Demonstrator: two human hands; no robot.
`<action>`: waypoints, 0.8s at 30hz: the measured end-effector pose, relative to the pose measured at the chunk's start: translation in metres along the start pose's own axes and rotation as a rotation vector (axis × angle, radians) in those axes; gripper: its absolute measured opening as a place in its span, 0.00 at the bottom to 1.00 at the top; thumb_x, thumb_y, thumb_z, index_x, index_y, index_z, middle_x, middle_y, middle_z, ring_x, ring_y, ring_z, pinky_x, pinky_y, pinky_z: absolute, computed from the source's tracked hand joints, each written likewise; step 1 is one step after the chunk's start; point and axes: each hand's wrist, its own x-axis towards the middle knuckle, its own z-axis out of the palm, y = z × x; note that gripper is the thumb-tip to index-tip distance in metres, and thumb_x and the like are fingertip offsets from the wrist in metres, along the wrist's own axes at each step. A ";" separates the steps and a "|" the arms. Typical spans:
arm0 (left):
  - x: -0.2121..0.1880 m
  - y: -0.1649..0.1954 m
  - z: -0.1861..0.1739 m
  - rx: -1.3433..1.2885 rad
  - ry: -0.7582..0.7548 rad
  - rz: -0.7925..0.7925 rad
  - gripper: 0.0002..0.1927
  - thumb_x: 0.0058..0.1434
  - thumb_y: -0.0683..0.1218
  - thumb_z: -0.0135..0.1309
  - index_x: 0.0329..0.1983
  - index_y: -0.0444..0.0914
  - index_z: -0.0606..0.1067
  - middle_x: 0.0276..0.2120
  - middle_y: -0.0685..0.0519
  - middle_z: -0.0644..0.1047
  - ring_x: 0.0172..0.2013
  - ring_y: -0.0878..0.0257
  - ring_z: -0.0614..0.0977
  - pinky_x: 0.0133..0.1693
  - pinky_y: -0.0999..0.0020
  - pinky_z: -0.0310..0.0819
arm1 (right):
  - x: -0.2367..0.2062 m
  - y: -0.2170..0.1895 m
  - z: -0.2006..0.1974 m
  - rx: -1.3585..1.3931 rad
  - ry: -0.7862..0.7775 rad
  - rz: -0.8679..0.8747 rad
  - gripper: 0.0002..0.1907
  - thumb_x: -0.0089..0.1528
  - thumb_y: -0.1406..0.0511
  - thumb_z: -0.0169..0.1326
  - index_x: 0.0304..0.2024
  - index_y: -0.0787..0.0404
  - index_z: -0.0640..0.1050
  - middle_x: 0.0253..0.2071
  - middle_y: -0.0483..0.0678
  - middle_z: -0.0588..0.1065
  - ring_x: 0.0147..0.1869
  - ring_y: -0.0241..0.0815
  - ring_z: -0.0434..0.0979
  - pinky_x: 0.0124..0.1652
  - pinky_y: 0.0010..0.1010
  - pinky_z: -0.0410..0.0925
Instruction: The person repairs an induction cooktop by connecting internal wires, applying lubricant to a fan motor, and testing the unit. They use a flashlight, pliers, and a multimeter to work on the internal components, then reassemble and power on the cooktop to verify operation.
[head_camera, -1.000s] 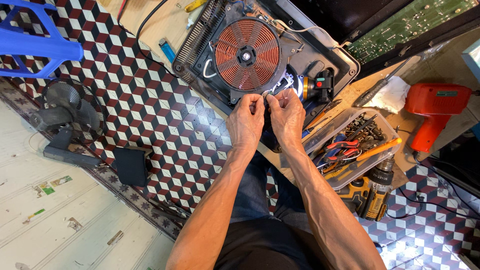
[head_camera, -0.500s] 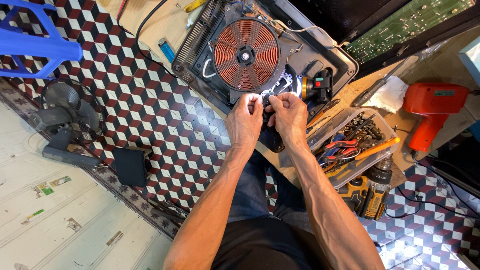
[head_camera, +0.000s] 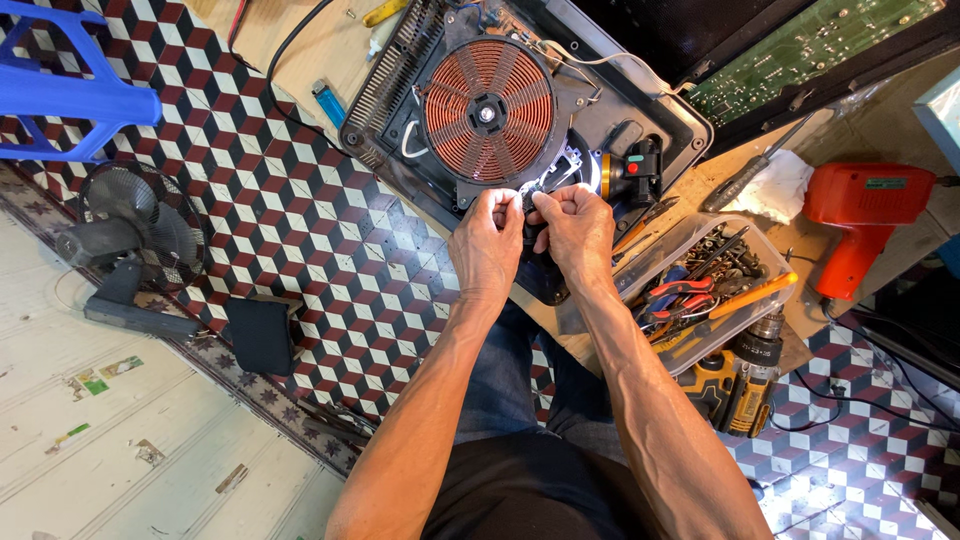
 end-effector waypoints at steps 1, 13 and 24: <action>0.000 0.000 0.000 -0.003 -0.001 -0.005 0.09 0.66 0.50 0.56 0.40 0.40 0.77 0.33 0.55 0.83 0.32 0.61 0.85 0.36 0.62 0.77 | -0.001 -0.001 0.000 -0.003 0.002 -0.004 0.10 0.63 0.66 0.60 0.32 0.66 0.74 0.25 0.49 0.79 0.17 0.33 0.72 0.17 0.24 0.63; -0.001 0.000 0.000 0.020 -0.012 0.017 0.08 0.66 0.49 0.56 0.42 0.39 0.77 0.34 0.54 0.83 0.32 0.61 0.85 0.35 0.62 0.78 | -0.005 -0.005 0.001 -0.055 0.028 -0.011 0.09 0.63 0.66 0.59 0.33 0.65 0.74 0.25 0.49 0.79 0.18 0.33 0.73 0.18 0.23 0.65; -0.001 0.000 -0.001 -0.009 -0.005 0.010 0.08 0.66 0.49 0.56 0.41 0.40 0.77 0.34 0.54 0.83 0.32 0.62 0.85 0.36 0.63 0.77 | 0.000 0.002 -0.001 -0.004 -0.007 0.002 0.09 0.64 0.66 0.58 0.34 0.66 0.74 0.26 0.50 0.79 0.18 0.34 0.73 0.17 0.23 0.64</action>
